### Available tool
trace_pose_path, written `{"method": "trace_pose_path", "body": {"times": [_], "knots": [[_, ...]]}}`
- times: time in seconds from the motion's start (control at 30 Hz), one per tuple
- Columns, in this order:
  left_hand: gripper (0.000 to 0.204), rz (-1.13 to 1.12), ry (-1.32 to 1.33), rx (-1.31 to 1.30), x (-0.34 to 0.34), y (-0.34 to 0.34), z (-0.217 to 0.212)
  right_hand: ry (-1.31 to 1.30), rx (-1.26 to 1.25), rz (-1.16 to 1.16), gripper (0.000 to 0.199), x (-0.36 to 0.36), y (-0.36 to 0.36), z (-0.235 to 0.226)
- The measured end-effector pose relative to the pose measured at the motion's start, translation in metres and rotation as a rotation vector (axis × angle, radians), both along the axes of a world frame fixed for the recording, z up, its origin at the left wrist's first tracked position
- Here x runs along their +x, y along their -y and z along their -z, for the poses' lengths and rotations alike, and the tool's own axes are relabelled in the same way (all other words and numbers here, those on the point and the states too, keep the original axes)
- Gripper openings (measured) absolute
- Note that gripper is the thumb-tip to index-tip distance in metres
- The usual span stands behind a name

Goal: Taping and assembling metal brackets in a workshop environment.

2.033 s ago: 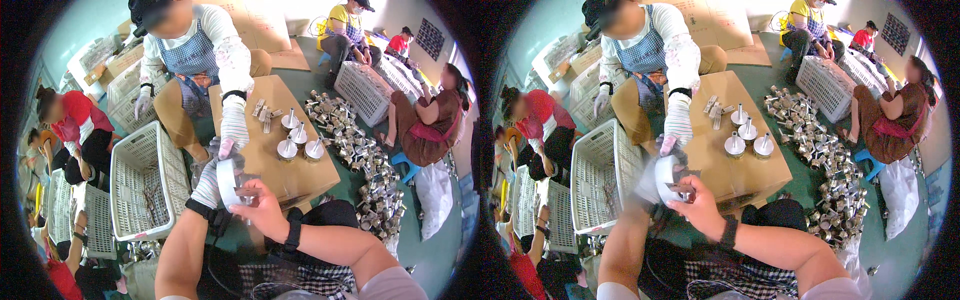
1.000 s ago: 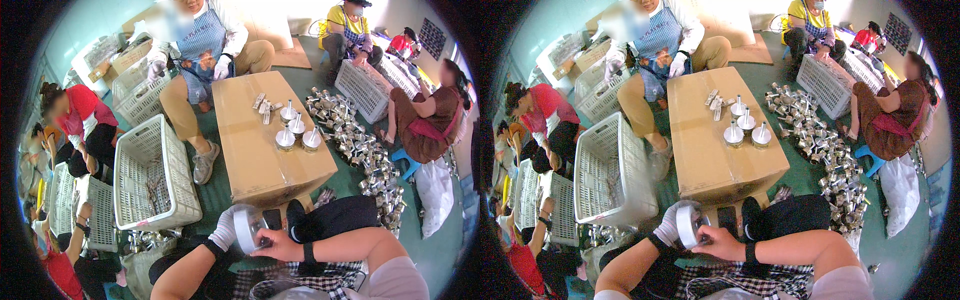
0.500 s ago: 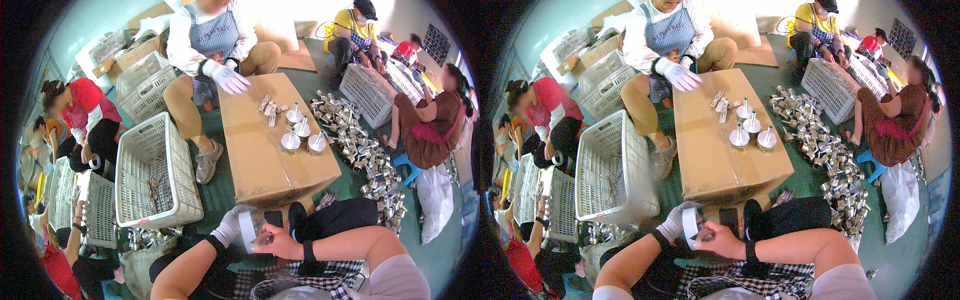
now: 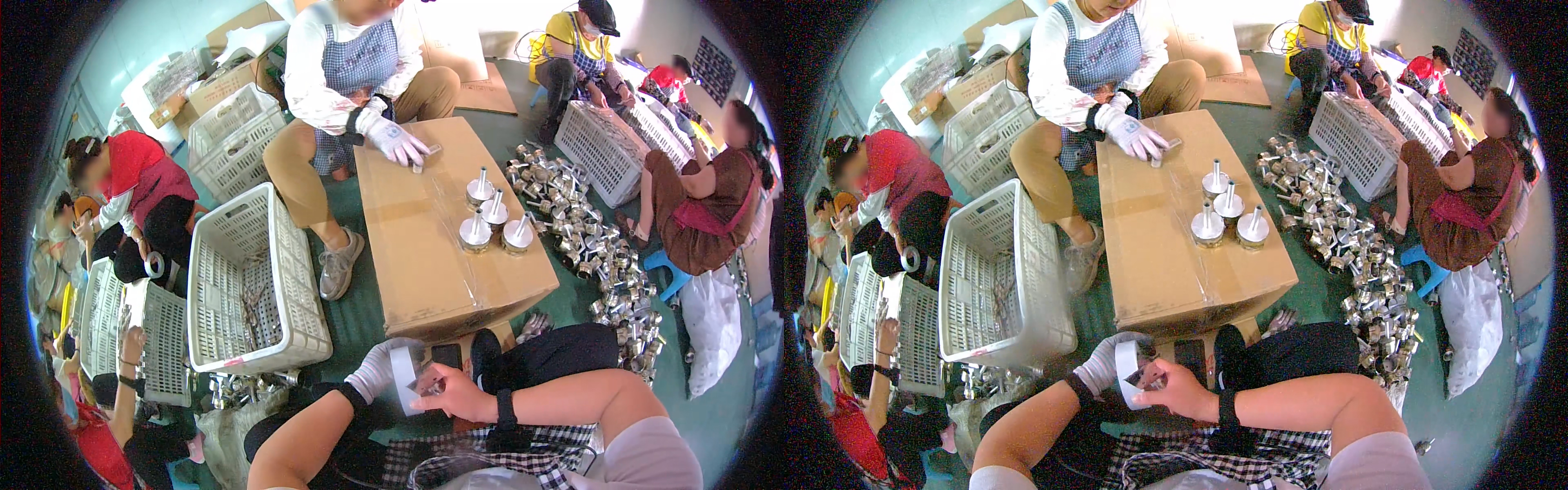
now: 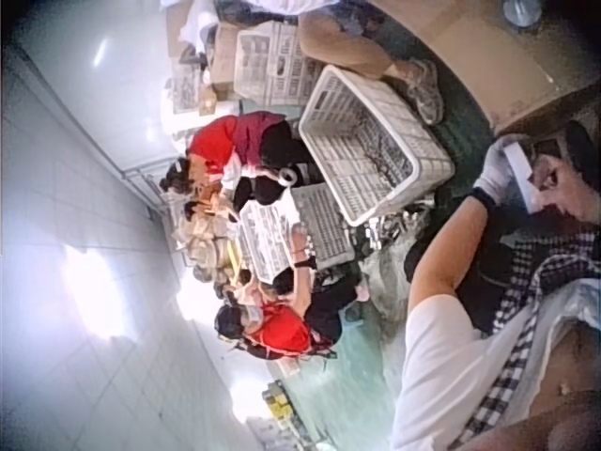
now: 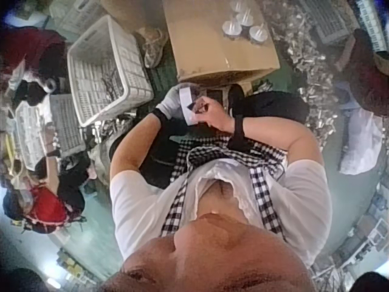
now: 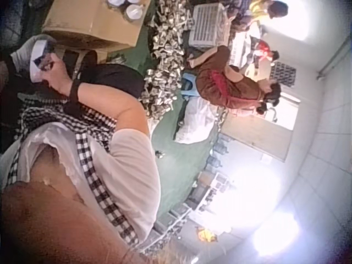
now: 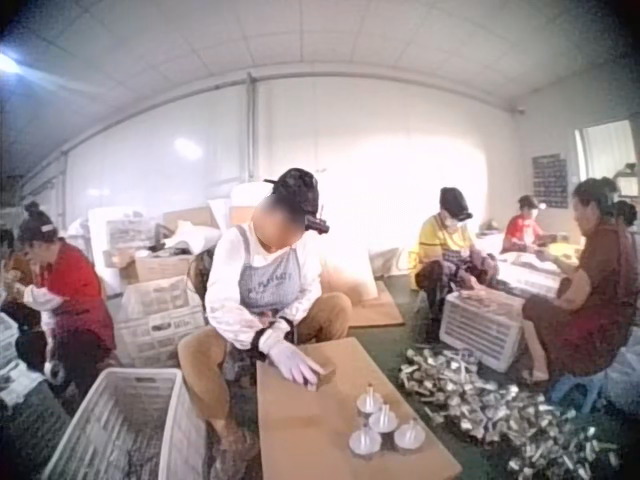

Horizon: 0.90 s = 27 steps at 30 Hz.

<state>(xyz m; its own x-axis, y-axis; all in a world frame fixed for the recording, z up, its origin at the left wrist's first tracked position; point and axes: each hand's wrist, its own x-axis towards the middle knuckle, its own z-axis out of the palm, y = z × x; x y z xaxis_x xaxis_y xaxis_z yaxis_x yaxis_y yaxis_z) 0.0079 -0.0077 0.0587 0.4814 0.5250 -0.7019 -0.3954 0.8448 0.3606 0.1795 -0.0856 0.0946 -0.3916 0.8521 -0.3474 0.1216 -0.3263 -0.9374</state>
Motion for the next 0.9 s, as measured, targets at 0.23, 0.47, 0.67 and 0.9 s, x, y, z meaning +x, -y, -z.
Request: {"method": "trace_pose_path", "body": {"times": [0.23,0.47,0.67,0.9], "knots": [[0.026,0.010,0.076,-0.039,-0.010,-0.005,0.025,0.007,0.131,-0.050,0.036,-0.003,-0.001,0.008],[0.024,0.097,0.116,0.024,-0.015,-0.006,0.049,-0.019,0.088,-0.079,0.038,-0.001,0.000,0.017],[0.022,0.017,0.224,-0.078,-0.021,-0.011,0.083,0.021,0.071,-0.086,0.038,-0.001,-0.001,0.007],[0.022,0.021,0.166,-0.061,-0.015,-0.011,0.076,0.026,0.033,-0.066,0.032,0.002,-0.001,0.005]]}}
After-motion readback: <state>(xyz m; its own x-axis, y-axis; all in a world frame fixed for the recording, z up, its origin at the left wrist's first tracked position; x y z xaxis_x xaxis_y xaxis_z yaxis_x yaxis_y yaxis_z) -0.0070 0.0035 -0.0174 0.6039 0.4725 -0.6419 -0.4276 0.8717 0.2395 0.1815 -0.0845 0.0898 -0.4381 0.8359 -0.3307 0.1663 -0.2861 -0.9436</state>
